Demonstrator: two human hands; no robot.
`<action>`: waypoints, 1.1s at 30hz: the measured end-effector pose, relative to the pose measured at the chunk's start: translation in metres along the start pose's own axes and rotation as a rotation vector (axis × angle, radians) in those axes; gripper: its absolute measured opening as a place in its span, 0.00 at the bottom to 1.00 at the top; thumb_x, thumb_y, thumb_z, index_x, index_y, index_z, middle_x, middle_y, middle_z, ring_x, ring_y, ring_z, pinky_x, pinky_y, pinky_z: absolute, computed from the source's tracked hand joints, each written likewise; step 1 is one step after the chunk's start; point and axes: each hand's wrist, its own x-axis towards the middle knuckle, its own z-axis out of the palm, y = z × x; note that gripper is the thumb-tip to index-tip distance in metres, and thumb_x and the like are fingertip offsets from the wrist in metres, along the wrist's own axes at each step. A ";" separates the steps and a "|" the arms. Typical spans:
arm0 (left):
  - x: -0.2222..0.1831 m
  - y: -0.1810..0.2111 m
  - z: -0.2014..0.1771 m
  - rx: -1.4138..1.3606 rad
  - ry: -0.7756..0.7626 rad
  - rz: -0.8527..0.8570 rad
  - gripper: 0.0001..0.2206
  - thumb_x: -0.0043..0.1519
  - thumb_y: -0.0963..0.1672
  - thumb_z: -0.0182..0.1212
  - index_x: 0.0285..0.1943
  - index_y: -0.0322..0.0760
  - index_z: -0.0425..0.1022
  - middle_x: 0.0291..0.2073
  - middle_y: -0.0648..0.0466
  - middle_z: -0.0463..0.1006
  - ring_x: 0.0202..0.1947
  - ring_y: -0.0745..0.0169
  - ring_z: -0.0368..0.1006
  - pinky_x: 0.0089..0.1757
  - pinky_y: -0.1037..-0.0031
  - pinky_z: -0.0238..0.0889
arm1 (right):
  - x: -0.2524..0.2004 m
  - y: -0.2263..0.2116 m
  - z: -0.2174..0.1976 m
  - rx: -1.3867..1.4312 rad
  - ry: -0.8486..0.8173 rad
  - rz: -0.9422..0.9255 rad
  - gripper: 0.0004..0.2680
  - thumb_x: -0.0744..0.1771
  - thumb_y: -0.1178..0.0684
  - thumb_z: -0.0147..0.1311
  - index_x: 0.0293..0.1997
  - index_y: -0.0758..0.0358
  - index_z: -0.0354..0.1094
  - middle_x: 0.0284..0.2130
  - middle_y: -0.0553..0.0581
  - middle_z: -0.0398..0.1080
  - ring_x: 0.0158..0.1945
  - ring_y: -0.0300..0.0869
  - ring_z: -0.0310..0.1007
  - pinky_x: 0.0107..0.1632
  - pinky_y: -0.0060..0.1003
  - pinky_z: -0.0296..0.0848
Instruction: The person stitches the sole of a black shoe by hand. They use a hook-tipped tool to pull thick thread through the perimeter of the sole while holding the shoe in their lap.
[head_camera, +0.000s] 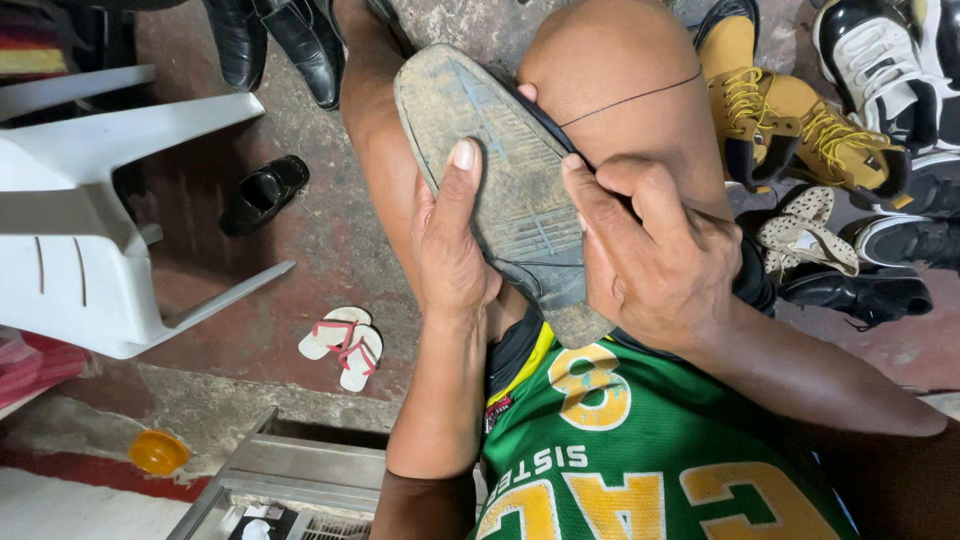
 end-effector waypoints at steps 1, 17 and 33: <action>0.000 0.000 0.000 -0.005 -0.005 0.003 0.26 0.72 0.42 0.56 0.78 0.27 0.55 0.69 0.44 0.66 0.72 0.53 0.61 0.72 0.63 0.50 | 0.001 0.001 0.000 0.001 0.000 -0.005 0.12 0.68 0.64 0.60 0.60 0.67 0.74 0.47 0.56 0.67 0.36 0.45 0.75 0.35 0.38 0.73; 0.007 -0.007 -0.008 -0.063 0.053 -0.052 0.27 0.70 0.44 0.57 0.76 0.27 0.57 0.68 0.45 0.67 0.70 0.52 0.61 0.69 0.62 0.51 | 0.014 0.004 0.002 0.022 -0.023 -0.065 0.13 0.69 0.62 0.58 0.61 0.67 0.72 0.47 0.55 0.68 0.38 0.46 0.77 0.38 0.40 0.74; 0.004 0.000 -0.010 -0.030 -0.153 0.004 0.26 0.73 0.47 0.58 0.75 0.25 0.60 0.63 0.40 0.73 0.65 0.52 0.69 0.68 0.64 0.58 | 0.030 0.043 -0.026 0.711 -0.318 0.098 0.11 0.71 0.63 0.49 0.60 0.67 0.71 0.48 0.56 0.71 0.53 0.40 0.72 0.57 0.31 0.69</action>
